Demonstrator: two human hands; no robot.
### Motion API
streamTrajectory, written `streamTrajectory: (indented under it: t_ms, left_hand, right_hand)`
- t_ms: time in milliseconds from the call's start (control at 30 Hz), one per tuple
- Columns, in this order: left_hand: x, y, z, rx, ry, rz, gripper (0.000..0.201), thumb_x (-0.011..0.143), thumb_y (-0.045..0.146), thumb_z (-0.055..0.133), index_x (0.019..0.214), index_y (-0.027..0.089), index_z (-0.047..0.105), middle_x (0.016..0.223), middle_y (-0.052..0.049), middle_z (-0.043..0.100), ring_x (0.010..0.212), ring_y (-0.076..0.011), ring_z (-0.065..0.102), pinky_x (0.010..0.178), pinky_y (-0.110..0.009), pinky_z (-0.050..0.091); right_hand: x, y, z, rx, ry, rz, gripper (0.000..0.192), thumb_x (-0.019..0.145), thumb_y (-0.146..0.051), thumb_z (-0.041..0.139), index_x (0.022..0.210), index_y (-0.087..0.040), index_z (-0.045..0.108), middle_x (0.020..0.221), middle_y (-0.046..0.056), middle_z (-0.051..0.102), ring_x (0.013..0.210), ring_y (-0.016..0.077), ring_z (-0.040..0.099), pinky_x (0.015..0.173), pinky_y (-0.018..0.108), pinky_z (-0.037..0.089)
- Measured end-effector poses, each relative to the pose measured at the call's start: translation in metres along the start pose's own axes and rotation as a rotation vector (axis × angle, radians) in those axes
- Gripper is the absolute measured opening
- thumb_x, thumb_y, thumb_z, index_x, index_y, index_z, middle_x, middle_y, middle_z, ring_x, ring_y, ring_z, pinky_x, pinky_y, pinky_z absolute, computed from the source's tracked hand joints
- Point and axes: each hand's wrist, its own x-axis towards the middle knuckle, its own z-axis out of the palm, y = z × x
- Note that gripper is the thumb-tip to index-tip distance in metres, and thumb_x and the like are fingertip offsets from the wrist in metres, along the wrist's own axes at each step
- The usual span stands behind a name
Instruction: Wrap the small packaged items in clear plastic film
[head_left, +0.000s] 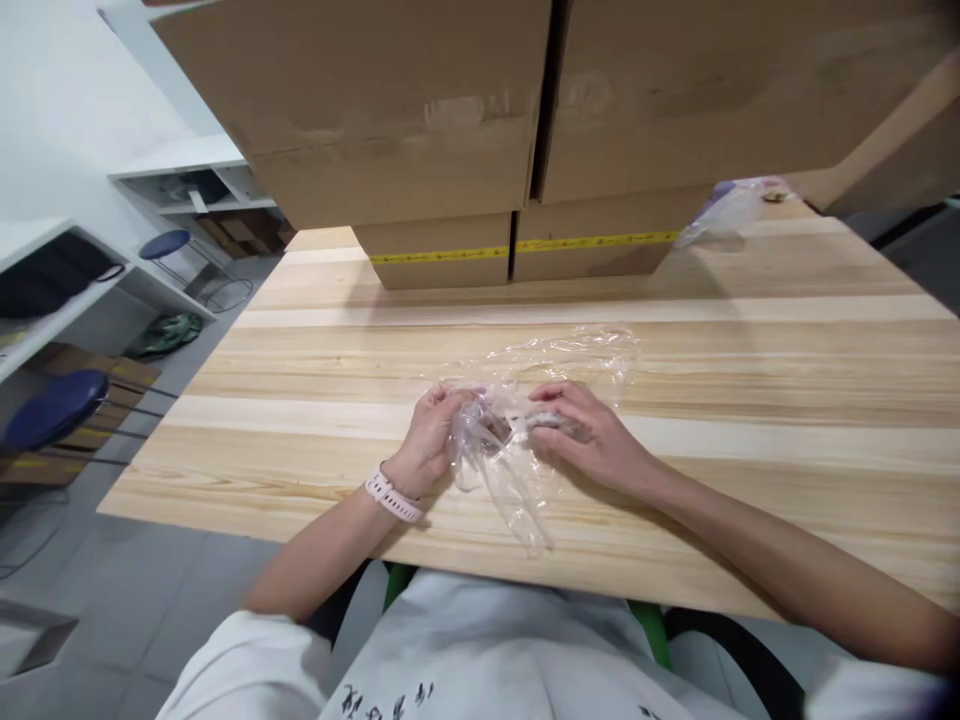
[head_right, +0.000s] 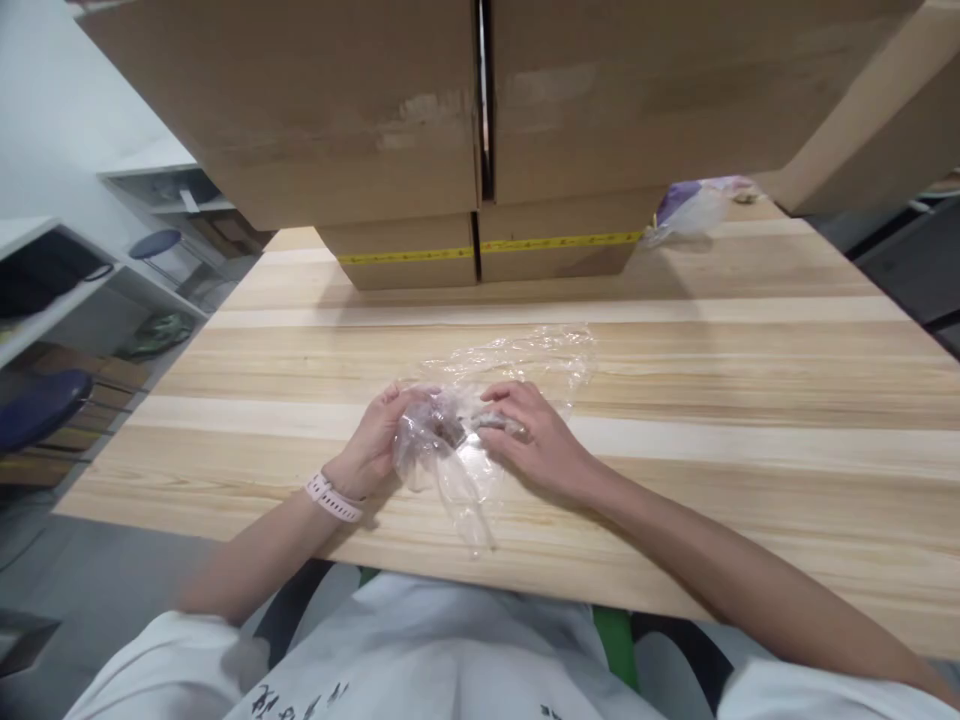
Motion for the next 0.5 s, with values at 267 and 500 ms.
streamTrajectory:
  t_ms: [267, 500]
  left_hand:
    - [0.004, 0.007, -0.018, -0.147, -0.067, -0.144, 0.040, 0.072, 0.003, 0.078, 0.106, 0.015, 0.063, 0.085, -0.002, 0.074, 0.067, -0.0149, 0.071, 0.067, -0.027, 0.059]
    - [0.002, 0.011, -0.020, -0.144, -0.051, -0.155, 0.037, 0.080, 0.010, 0.070, 0.115, 0.017, 0.063, 0.087, -0.005, 0.075, 0.070, -0.0193, 0.074, 0.066, -0.029, 0.060]
  right_hand:
    - [0.017, -0.014, -0.001, -0.338, -0.190, -0.506, 0.012, 0.096, -0.025, 0.064, 0.104, -0.024, 0.073, 0.156, 0.009, 0.047, 0.144, 0.0315, 0.038, 0.112, 0.057, 0.038]
    - [0.011, -0.002, 0.033, -0.411, 0.044, -0.771, 0.015, 0.093, -0.008, 0.058, 0.103, -0.015, 0.068, 0.110, 0.011, 0.071, 0.110, 0.0234, 0.061, 0.101, 0.046, 0.050]
